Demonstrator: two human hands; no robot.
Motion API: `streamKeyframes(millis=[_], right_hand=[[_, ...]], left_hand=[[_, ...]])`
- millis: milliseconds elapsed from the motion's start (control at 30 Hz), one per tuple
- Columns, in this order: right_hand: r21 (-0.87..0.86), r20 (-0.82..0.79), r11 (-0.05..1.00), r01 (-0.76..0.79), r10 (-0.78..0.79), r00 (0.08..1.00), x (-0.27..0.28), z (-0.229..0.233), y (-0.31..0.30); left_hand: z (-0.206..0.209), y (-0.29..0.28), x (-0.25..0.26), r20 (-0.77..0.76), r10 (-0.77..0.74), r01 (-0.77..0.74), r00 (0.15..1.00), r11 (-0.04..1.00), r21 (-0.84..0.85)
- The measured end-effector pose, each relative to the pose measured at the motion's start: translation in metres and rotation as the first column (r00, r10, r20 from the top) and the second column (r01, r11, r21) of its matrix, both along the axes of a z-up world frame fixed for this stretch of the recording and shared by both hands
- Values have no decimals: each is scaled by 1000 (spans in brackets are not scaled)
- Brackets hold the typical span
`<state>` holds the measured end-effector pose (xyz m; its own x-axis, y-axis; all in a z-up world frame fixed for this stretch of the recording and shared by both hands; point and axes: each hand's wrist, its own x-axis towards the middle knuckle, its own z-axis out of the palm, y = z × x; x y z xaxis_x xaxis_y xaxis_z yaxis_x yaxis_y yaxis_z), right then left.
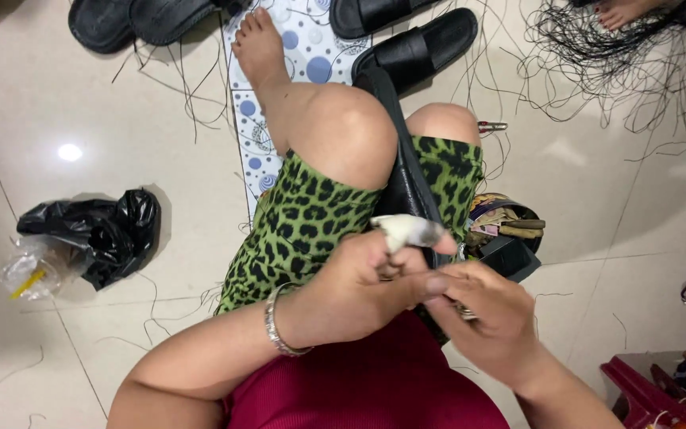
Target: Hand-sewing the sole and upper of a black sandal using a needle and thread while sitting on the floor.
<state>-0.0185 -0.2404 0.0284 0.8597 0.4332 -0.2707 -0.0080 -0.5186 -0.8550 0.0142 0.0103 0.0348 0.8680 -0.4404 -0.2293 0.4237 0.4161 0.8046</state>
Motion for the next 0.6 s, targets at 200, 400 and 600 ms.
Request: streamKeyframes(millis=[200, 400, 600], right_hand=[[-353, 580, 870, 344, -85, 810, 29, -26, -118], [-310, 152, 586, 749, -747, 648, 39, -5, -125], [-130, -72, 945, 300, -311, 948, 32, 2, -10]], left_hand=[[-26, 38, -6, 197, -48, -49, 979, 886, 460], [-34, 70, -18, -138, -484, 425, 864, 556, 714], [-24, 65, -5, 358, -81, -282, 930, 467, 838]])
